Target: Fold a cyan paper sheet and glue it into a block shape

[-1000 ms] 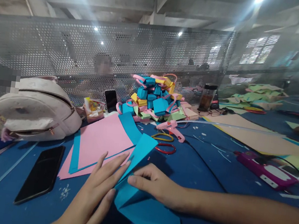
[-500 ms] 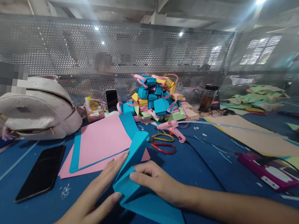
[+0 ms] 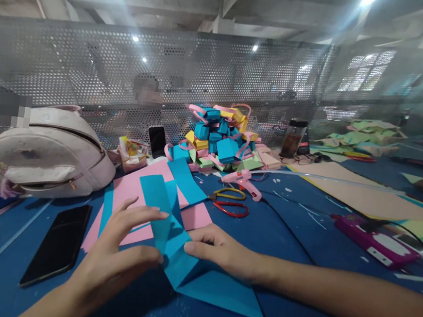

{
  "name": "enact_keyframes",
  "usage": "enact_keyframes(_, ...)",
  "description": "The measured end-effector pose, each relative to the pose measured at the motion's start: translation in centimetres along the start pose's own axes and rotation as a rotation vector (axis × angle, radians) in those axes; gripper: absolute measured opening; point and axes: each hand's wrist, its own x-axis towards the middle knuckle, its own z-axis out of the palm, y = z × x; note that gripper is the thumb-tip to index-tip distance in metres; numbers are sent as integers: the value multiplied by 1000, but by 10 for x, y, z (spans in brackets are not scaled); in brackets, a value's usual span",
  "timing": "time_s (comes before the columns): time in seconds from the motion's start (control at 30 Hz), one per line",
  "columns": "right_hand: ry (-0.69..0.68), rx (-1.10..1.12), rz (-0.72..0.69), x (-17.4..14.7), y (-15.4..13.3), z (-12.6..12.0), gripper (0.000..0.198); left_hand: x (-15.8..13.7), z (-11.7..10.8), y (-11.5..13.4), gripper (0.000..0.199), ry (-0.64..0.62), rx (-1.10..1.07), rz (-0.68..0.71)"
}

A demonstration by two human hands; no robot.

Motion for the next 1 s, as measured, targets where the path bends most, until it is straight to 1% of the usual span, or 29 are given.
enact_keyframes(0.1, 14, 31, 17, 0, 0, 1, 50, 4, -5, 3, 24, -34, 39, 18)
enact_keyframes(0.2, 24, 9, 12, 1, 1, 3, 50, 8, -11, 8, 23, -66, 56, 52)
enact_keyframes(0.3, 0, 19, -3, 2, 0, 5, 41, 12, -15, 11, 22, -74, 66, 48)
enact_keyframes(0.4, 72, 6, -28, 4, -2, 9, 30, 13, -18, 12, 21, -149, 96, 77)
enact_keyframes(0.47, 103, -14, -24, 4, -2, 11, 28, 14, -19, 12, 23, -196, 109, 81)
enact_keyframes(0.53, 73, -33, 6, 5, -3, 11, 30, 16, -21, 12, 27, -233, 109, 75)
enact_keyframes(0.6, 14, -50, 35, 6, -3, 9, 33, 17, -22, 11, 28, -255, 97, 59)
enact_keyframes(0.67, -37, -67, 31, 8, -5, 7, 34, 19, -22, 8, 25, -260, 68, 50)
enact_keyframes(0.83, -112, -82, -54, 14, -13, 6, 28, 17, -23, -4, 21, -239, -18, 80)
enact_keyframes(0.93, -125, -105, -73, 17, -19, 8, 26, 15, -26, -8, 17, -211, -10, 53)
enact_keyframes(0.97, -112, -123, -75, 17, -20, 8, 27, 14, -26, -8, 24, -194, -6, 24)
enact_keyframes(1.0, -100, -139, -75, 18, -21, 8, 28, 13, -25, -8, 36, -167, -13, -22)
